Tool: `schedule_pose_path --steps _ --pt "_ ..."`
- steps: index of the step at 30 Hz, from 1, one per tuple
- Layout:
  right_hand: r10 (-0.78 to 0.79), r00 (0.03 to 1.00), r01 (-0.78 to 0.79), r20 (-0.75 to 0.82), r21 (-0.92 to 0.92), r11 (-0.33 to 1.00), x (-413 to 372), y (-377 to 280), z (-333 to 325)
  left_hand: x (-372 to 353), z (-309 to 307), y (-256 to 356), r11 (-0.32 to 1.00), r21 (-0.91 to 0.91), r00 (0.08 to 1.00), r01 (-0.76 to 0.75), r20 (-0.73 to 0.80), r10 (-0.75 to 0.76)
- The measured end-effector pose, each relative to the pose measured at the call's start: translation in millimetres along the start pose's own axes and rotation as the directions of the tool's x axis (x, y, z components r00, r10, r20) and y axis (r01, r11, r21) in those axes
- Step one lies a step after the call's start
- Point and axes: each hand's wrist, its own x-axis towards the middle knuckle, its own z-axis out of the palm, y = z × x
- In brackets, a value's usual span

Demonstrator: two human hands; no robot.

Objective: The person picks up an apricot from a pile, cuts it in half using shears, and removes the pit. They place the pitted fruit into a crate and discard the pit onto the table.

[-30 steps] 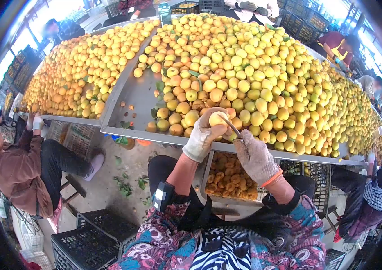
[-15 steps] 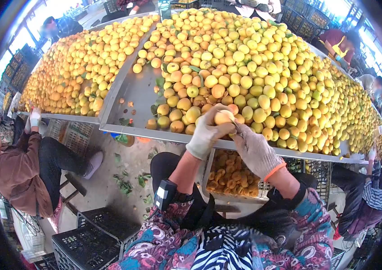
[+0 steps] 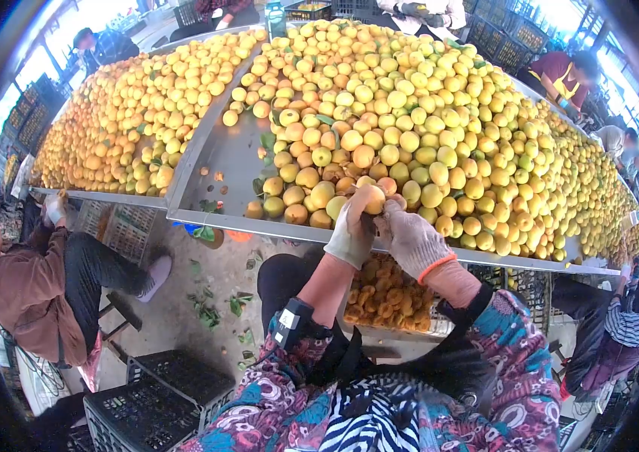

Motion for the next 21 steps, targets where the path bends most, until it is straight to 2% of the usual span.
schedule_pose_path --steps 1,2,3,6,8,10,12,15,17,19,21 --pt "-0.024 0.999 0.025 0.021 -0.042 0.999 1 -2 -6 0 3 7 0.973 -0.198 0.992 0.12 -0.014 -0.125" --pt "-0.047 0.998 0.051 0.045 -0.085 0.995 2 -4 -11 0 5 12 0.892 -0.39 0.969 0.228 -0.002 -0.248" --pt "-0.055 0.997 0.059 0.049 -0.086 0.995 4 -7 -14 2 3 17 0.915 -0.329 0.969 0.234 0.001 -0.248" --pt "-0.121 0.993 0.121 -0.007 0.09 0.989 12 -3 -2 1 6 35 0.996 -0.084 0.991 0.001 -0.132 -0.012" --pt "-0.105 0.994 0.102 0.014 0.154 0.983 13 0 5 2 12 35 0.996 -0.086 0.98 -0.04 -0.198 0.022" --pt "-0.108 0.994 0.103 0.01 0.228 0.968 17 3 14 5 16 35 0.976 -0.214 0.966 -0.046 -0.259 -0.011" --pt "-0.113 0.994 0.112 -0.015 0.306 0.945 19 6 20 7 19 33 0.883 -0.469 0.949 -0.02 -0.287 -0.131" --pt "-0.145 0.989 0.15 -0.044 0.417 0.896 19 -4 17 10 18 35 0.868 -0.495 0.957 -0.033 -0.265 -0.115" --pt "-0.117 0.992 0.122 -0.038 0.432 0.894 20 -4 18 12 12 31 0.986 -0.152 0.958 -0.061 -0.285 0.016" --pt "-0.084 0.996 0.091 -0.033 0.4 0.912 24 -5 11 18 8 27 0.994 -0.092 0.963 -0.058 -0.267 0.031" --pt "-0.038 0.999 0.045 -0.027 0.323 0.945 22 -5 -9 23 8 27 0.943 -0.332 0.971 -0.005 -0.227 -0.075"
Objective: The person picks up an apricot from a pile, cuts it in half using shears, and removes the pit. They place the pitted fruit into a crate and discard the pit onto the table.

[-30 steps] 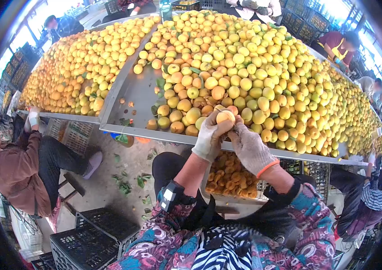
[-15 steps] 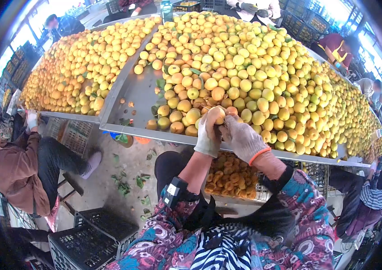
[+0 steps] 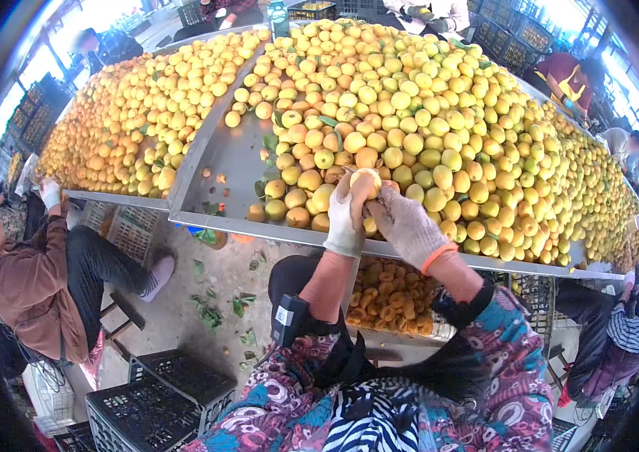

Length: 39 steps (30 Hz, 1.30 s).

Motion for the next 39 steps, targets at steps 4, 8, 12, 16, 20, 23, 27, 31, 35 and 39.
schedule_pose_path --steps 4,8,12,16,20,23,27,31,35,39 --pt "-0.041 0.999 0.047 0.033 -0.202 0.978 -2 -10 -20 1 1 12 0.979 0.129 0.982 0.16 0.082 -0.172" --pt "-0.067 0.998 0.069 0.021 -0.161 0.984 0 -7 -14 -5 16 18 0.955 0.278 0.991 -0.107 -0.045 0.125" --pt "-0.059 0.998 0.064 0.029 -0.218 0.974 4 5 -5 0 11 2 0.992 0.111 0.99 -0.061 -0.117 0.074" --pt "0.02 0.995 0.009 0.097 -0.284 0.959 3 -6 -14 8 3 -2 0.975 -0.036 0.944 0.218 -0.246 -0.22" --pt "-0.016 0.996 0.038 0.085 -0.264 0.964 6 9 -6 7 2 -5 0.971 -0.032 0.945 0.235 -0.227 -0.236" --pt "-0.038 0.998 0.051 0.059 -0.251 0.967 8 10 7 11 -2 -5 0.955 -0.068 0.918 0.289 -0.265 -0.297" --pt "-0.036 0.994 0.064 0.106 -0.269 0.961 11 11 5 9 1 -5 0.961 -0.043 0.923 0.273 -0.27 -0.274" --pt "-0.065 0.991 0.075 0.116 -0.085 0.994 12 4 -4 7 2 7 0.978 0.08 0.965 0.195 -0.191 -0.177" --pt "-0.086 0.99 0.067 0.113 0.162 0.985 8 4 6 10 -3 9 0.977 0.198 0.996 -0.082 -0.02 0.088" --pt "0.156 0.951 -0.249 0.268 0.361 0.899 5 -25 -3 6 -11 9 0.988 -0.037 0.984 0.152 -0.084 -0.155"
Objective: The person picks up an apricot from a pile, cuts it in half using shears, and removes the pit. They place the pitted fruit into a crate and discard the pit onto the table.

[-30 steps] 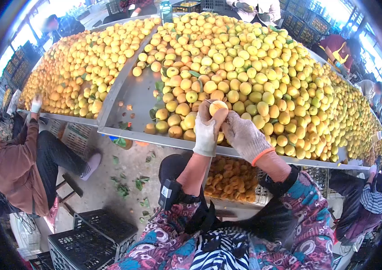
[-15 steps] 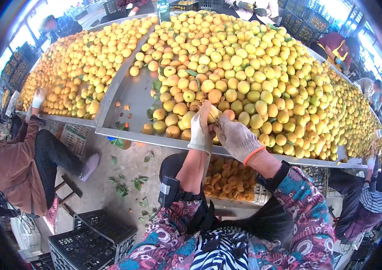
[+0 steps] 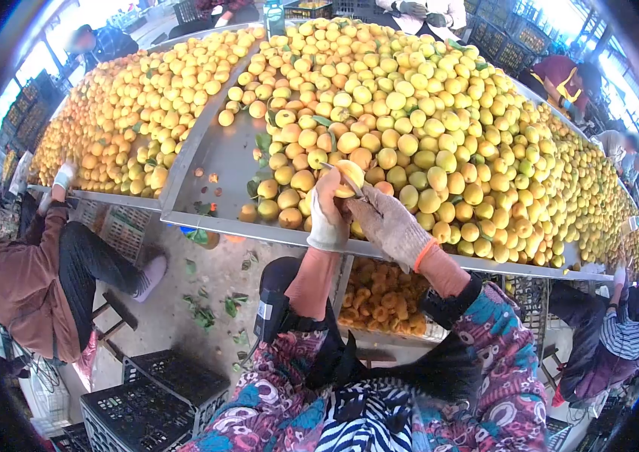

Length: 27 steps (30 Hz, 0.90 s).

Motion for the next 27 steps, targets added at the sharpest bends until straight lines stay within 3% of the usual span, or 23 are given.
schedule_pose_path --steps 3,6,7,10,11,14,15,16,18,19,20,22,23,27 --pt "0.205 0.976 -0.211 0.067 0.097 0.973 -5 -6 -4 -3 2 11 0.996 0.039 0.997 0.076 -0.011 -0.076" --pt "0.044 0.993 -0.06 -0.108 -0.152 0.987 -15 11 -14 0 -4 17 0.989 -0.025 0.989 0.146 0.038 -0.145" --pt "-0.089 0.976 0.052 -0.201 -0.185 0.981 -17 23 -15 3 -7 19 0.99 -0.043 0.99 0.136 0.027 -0.135" --pt "-0.207 0.871 0.163 -0.445 -0.136 0.977 -21 14 -20 -4 3 19 0.984 0.128 0.992 0.127 -0.011 -0.126" --pt "-0.252 0.831 0.123 -0.496 -0.278 0.953 -10 14 -21 -6 6 11 0.977 0.214 0.997 0.008 0.068 -0.023" --pt "-0.398 0.811 0.228 -0.429 -0.395 0.89 11 12 -17 -9 7 -13 0.861 0.407 0.948 -0.305 0.217 0.234" --pt "-0.34 0.853 0.215 -0.396 -0.327 0.92 14 13 -20 -8 6 -18 0.789 0.474 0.918 -0.39 0.27 0.291" --pt "-0.365 0.846 0.233 -0.389 -0.347 0.908 15 19 -21 -9 3 -24 0.721 0.526 0.892 -0.451 0.306 0.334" --pt "-0.42 0.827 0.273 -0.374 -0.386 0.881 25 38 -23 -9 -1 -34 0.709 0.51 0.873 -0.487 0.303 0.382" --pt "-0.575 0.72 0.389 -0.388 -0.461 0.797 31 49 -18 -11 0 -40 0.768 0.442 0.885 -0.464 0.263 0.384" --pt "-0.472 0.76 0.392 -0.446 -0.265 0.881 30 56 -18 -13 0 -47 0.821 0.372 0.9 -0.433 0.222 0.375" --pt "-0.246 0.836 0.362 -0.491 0.156 0.919 27 52 -13 -15 8 -40 0.801 0.376 0.885 -0.466 0.226 0.408" --pt "0.077 0.864 0.222 -0.498 0.513 0.829 28 45 -13 -18 12 -36 0.824 0.368 0.902 -0.43 0.213 0.375" --pt "0.221 0.963 -0.01 -0.153 0.801 0.599 10 50 -32 -25 19 -22 0.788 0.452 0.897 -0.418 0.342 0.279"
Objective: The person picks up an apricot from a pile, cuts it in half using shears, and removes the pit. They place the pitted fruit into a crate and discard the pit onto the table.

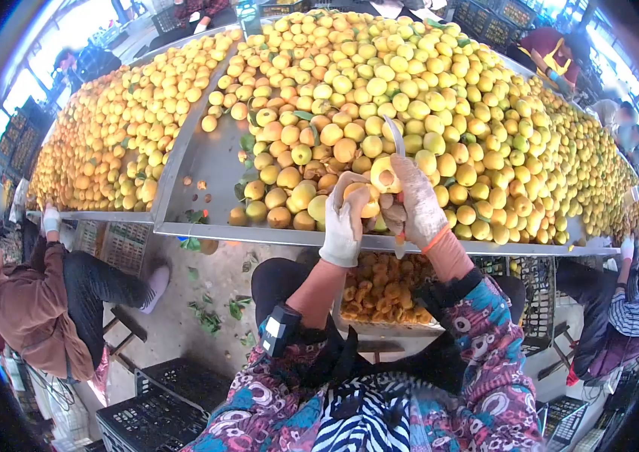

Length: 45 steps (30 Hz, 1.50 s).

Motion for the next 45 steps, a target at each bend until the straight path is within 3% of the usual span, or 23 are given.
schedule_pose_path --steps 3,5,7,8,9,11,14,17,19,21,22,25,26,27,29,30,33,34,37,38,40,42,45 --pt "0.007 0.977 -0.002 0.215 -0.021 1.0 -13 -1 -32 -7 1 8 0.989 -0.144 0.984 -0.017 0.172 0.042" --pt "0.002 0.943 -0.051 0.333 0.138 0.989 -20 -9 -51 -15 3 27 0.997 -0.075 0.947 0.02 0.323 0.005" --pt "-0.086 0.995 0.091 0.059 -0.097 0.991 -48 -15 -47 -24 10 24 0.995 -0.054 0.893 0.087 0.446 -0.054" --pt "-0.068 0.998 0.07 0.017 -0.121 0.99 -56 -18 -49 -31 19 25 0.987 -0.003 0.888 0.158 0.438 -0.141" --pt "-0.093 0.995 0.099 0.042 -0.179 0.979 -65 -24 -48 -35 24 20 0.99 0.098 0.876 0.1 0.464 -0.134" --pt "-0.1 0.995 0.097 -0.002 -0.227 0.969 -70 -28 -52 -41 37 14 0.993 0.069 0.946 0.091 0.305 -0.108" --pt "-0.147 0.986 0.116 -0.081 -0.308 0.944 -66 -29 -51 -29 34 20 0.967 -0.005 0.931 0.253 0.273 -0.242" --pt "-0.033 0.999 0.027 -0.005 -0.48 0.877 -71 -39 -35 -21 42 34 0.927 -0.174 0.93 0.331 0.227 -0.29" --pt "-0.094 0.996 0.075 -0.01 -0.526 0.847 -64 -39 -30 -19 44 39 0.997 -0.074 0.986 -0.002 0.168 0.015" --pt "-0.126 0.992 0.108 0.001 -0.523 0.845 -57 -39 -22 -12 37 32 0.933 0.24 0.957 -0.266 0.182 0.226" --pt "-0.098 0.994 0.06 -0.045 -0.524 0.849 -60 -41 -13 -13 39 34 0.919 0.281 0.961 -0.275 0.115 0.253" --pt "-0.206 0.978 0.194 0.034 -0.513 0.836 -48 -30 -4 -12 30 28 0.927 0.268 0.965 -0.261 0.04 0.259" --pt "-0.265 0.964 0.244 0.025 -0.481 0.842 -43 -20 7 -14 31 21 0.988 0.101 0.988 -0.113 -0.092 0.122" --pt "-0.409 0.901 0.395 0.143 -0.657 0.642 -31 -8 7 -13 27 18 0.97 0.152 0.968 -0.188 -0.139 0.209" --pt "-0.522 0.837 0.501 0.165 -0.613 0.61 -4 11 4 -3 16 13 0.905 0.268 0.893 -0.33 -0.222 0.391" --pt "-0.483 0.852 0.48 0.202 -0.67 0.567 0 12 9 0 6 -3 0.96 0.225 0.951 -0.167 -0.22 0.217" --pt "-0.379 0.892 0.413 0.247 -0.787 0.458 3 11 19 12 -17 -24 0.99 0.143 0.979 0.007 -0.204 0.023" --pt "-0.358 0.9 0.399 0.248 -0.8 0.448 3 5 24 16 -13 5 0.852 -0.43 0.881 0.298 -0.218 -0.419" --pt "-0.359 0.896 0.385 0.262 -0.861 0.333 16 -8 32 31 -33 -6 0.731 -0.259 0.776 0.631 0.193 -0.601" --pt "-0.353 0.9 0.373 0.257 -0.872 0.316 20 -12 35 20 -33 -5 0.839 -0.275 0.883 0.469 0.165 -0.439" --pt "-0.423 0.845 0.462 0.328 -0.846 0.267 33 -11 32 17 -35 14 0.803 -0.41 0.896 0.433 0.099 -0.432" --pt "-0.563 0.784 0.58 0.263 -0.635 0.511 44 -16 35 17 -37 24 0.693 -0.618 0.904 0.37 0.07 -0.421" --pt "-0.592 0.783 0.621 0.192 -0.305 0.723 31 -33 52 14 -42 27 0.665 -0.65 0.899 0.369 0.067 -0.433"
